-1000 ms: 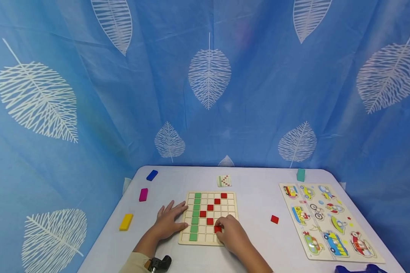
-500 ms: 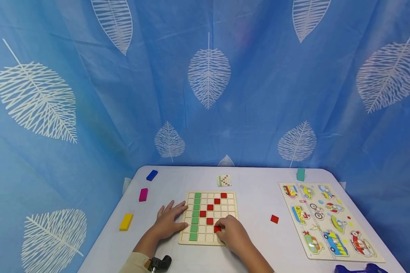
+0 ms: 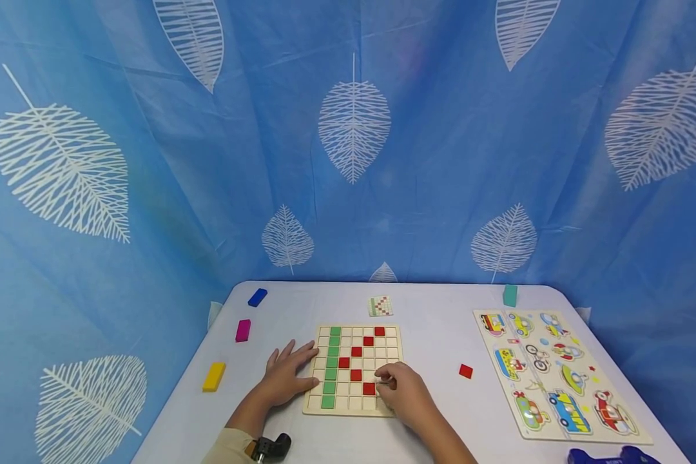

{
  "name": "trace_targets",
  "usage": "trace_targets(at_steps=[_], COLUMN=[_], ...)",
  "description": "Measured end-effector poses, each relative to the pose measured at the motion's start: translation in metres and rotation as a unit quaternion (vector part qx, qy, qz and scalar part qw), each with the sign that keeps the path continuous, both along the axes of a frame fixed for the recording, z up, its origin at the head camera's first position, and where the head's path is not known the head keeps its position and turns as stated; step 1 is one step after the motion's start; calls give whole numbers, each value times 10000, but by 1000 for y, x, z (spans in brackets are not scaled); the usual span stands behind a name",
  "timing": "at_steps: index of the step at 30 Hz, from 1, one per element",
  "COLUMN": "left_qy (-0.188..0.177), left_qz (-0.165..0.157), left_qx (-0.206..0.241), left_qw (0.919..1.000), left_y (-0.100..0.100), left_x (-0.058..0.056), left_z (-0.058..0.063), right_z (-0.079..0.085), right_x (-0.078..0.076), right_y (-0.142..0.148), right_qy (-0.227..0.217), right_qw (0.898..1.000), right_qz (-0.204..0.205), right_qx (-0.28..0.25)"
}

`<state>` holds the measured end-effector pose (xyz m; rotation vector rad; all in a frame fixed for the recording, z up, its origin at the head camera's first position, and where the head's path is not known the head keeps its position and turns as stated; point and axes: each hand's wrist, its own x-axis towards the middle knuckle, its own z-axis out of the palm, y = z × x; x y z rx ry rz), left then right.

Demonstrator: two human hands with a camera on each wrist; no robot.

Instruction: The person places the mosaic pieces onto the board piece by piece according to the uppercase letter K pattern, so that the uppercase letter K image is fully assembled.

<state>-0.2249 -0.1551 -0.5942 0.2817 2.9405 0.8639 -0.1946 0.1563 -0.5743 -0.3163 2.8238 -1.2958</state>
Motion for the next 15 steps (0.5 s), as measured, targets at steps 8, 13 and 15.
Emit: trace_targets(at_steps=[8,13,15], left_qy=[-5,-54,-66], left_qz=[20,-12,-23], left_qx=[41,71,60], left_qw=[10000,10000,10000], left_y=[-1,-1,-1], left_x=[-2,-2,-2], left_z=[-2,-2,-2], right_z=[6,5,3], right_x=[-10,-15,-16], right_y=[43,78,92], right_qy=[19,214,204], right_qw=[9954,9917,9896], right_qz=[-899,-1165,-1302], right_qx=[329,500,571])
